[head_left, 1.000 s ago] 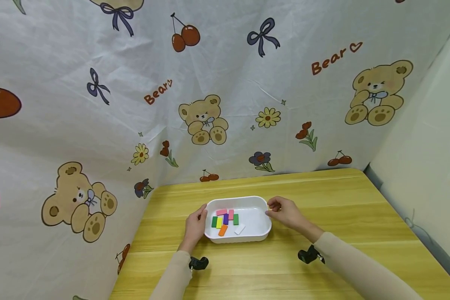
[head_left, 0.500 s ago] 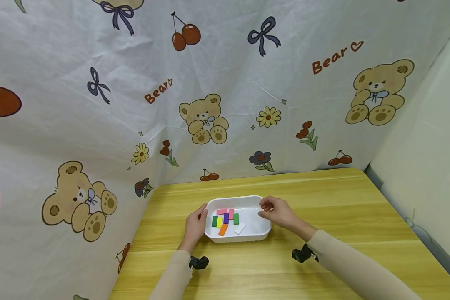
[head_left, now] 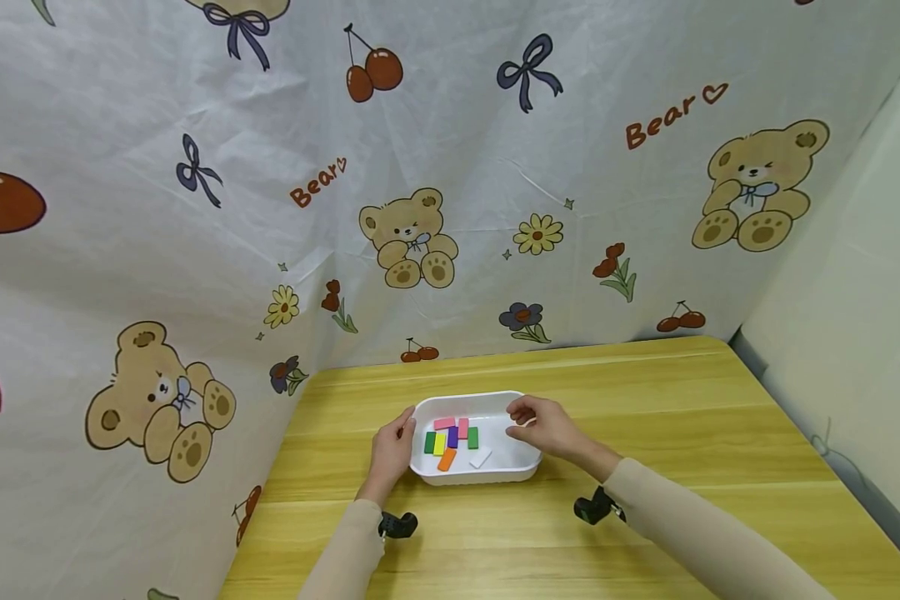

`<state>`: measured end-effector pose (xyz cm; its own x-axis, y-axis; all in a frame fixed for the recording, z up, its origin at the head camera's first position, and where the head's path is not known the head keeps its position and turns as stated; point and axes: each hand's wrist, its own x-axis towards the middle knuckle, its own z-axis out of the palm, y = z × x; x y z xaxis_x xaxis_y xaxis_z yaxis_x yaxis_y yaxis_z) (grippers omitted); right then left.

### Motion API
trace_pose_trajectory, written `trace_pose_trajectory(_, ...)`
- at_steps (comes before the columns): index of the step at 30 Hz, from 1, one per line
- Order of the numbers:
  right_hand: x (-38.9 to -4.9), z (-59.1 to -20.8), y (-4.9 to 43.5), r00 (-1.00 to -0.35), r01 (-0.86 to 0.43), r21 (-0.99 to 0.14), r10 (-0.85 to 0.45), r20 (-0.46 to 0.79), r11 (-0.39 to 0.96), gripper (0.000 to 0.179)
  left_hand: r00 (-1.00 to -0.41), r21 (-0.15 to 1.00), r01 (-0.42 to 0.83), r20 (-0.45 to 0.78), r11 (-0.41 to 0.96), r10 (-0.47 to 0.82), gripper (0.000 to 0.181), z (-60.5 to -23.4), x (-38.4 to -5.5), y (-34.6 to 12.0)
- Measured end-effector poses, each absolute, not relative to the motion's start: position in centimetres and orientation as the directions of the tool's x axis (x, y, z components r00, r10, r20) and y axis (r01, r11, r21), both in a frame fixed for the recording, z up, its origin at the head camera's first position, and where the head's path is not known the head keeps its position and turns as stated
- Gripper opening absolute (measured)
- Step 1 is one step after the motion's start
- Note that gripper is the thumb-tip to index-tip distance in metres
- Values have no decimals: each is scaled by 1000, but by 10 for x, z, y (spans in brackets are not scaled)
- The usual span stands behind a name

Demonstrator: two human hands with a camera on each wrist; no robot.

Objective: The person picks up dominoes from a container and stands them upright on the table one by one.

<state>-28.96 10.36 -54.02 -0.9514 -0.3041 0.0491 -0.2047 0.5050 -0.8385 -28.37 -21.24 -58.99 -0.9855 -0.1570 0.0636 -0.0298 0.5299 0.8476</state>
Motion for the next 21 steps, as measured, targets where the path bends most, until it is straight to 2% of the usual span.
trace_pose_trajectory(21, -298, -546, 76, -935, -223, -829, -354, 32, 513, 30, -983, 845, -2, 98, 535, -158, 39, -592, -285, -214)
